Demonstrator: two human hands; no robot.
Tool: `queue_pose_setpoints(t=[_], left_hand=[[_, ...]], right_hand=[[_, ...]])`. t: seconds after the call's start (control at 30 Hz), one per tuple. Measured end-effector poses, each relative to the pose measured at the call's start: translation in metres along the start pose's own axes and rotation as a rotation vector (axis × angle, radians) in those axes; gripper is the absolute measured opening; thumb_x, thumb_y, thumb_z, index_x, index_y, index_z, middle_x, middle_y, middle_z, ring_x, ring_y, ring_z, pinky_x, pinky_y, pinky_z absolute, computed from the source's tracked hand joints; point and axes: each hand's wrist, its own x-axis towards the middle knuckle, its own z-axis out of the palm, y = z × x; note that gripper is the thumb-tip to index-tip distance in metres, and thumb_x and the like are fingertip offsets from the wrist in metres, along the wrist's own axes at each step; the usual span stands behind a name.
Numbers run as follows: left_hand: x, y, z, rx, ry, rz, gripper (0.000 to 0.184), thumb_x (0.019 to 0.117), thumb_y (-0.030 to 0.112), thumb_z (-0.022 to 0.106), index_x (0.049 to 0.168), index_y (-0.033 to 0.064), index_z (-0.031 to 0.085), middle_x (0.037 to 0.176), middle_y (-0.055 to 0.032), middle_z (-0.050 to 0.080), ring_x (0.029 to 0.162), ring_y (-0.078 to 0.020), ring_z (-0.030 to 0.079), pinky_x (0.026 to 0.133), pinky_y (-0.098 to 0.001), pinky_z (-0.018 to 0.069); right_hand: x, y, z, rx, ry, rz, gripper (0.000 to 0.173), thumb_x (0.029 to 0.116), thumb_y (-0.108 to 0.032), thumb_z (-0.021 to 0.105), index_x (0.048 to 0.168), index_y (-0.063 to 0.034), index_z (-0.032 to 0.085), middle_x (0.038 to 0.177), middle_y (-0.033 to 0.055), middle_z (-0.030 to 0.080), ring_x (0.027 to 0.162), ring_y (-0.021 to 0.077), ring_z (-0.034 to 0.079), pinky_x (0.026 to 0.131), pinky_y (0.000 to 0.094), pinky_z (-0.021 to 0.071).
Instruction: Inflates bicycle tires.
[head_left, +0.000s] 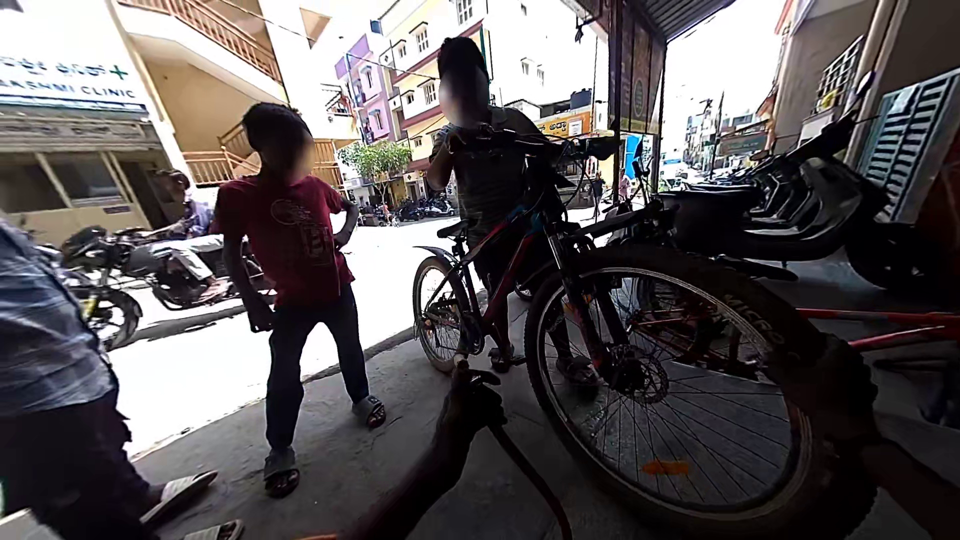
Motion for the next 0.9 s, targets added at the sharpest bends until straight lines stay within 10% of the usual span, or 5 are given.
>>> queue_pose_setpoints(t=[0.17, 0.27, 0.4, 0.53, 0.9], left_hand=[[0.003, -0.002, -0.033, 0.019, 0.103, 0.018, 0.072, 0.1088, 0.046, 0.001, 0.118, 0.0016, 0.057, 0.075, -0.0040, 0.062, 0.073, -0.0186, 0.066, 0.078, -0.0401, 0.0597], [0.013, -0.008, -0.055, 0.045, 0.175, 0.030, 0.069, 0.1094, 0.044, 0.002, 0.120, 0.0005, 0.055, 0.078, -0.0039, 0.063, 0.073, -0.0182, 0.066, 0.077, -0.0396, 0.0600], [0.015, -0.023, -0.089, 0.078, 0.281, 0.005, 0.070, 0.1096, 0.046, 0.001, 0.124, -0.0006, 0.052, 0.080, -0.0063, 0.064, 0.075, -0.0197, 0.067, 0.076, -0.0401, 0.0598], [0.015, -0.016, -0.104, 0.098, 0.362, 0.033, 0.071, 0.1098, 0.048, 0.002, 0.122, 0.0007, 0.053, 0.081, -0.0062, 0.066, 0.076, -0.0190, 0.069, 0.076, -0.0397, 0.0612], [-0.011, 0.007, -0.108, 0.073, 0.420, 0.066, 0.070, 0.1098, 0.052, 0.007, 0.124, 0.0042, 0.056, 0.083, -0.0074, 0.067, 0.079, -0.0203, 0.070, 0.079, -0.0405, 0.0607]], right_hand=[[-0.072, -0.024, 0.002, -0.256, -0.212, 0.072, 0.095, 0.0811, -0.028, 0.083, 0.154, 0.0075, 0.034, 0.154, 0.0372, 0.037, 0.142, 0.0529, 0.040, 0.112, 0.0675, 0.0361], [-0.115, -0.052, 0.005, -0.277, -0.835, 0.022, 0.064, 0.0923, -0.033, 0.074, 0.137, 0.0085, 0.054, 0.132, 0.0356, 0.058, 0.126, 0.0497, 0.056, 0.105, 0.0636, 0.0443], [-0.175, -0.083, 0.017, -0.231, -1.562, -0.494, 0.048, 0.0963, -0.032, 0.072, 0.131, -0.0003, 0.064, 0.114, 0.0261, 0.068, 0.105, 0.0410, 0.066, 0.095, 0.0618, 0.0483], [-0.250, -0.124, -0.003, -0.420, -1.614, -0.631, 0.047, 0.1000, -0.022, 0.067, 0.140, 0.0016, 0.058, 0.131, 0.0292, 0.062, 0.122, 0.0465, 0.060, 0.106, 0.0638, 0.0420], [-0.276, -0.092, 0.030, -0.426, -1.740, -0.658, 0.046, 0.0986, -0.028, 0.068, 0.134, 0.0005, 0.061, 0.113, 0.0290, 0.068, 0.105, 0.0462, 0.066, 0.093, 0.0667, 0.0484]])
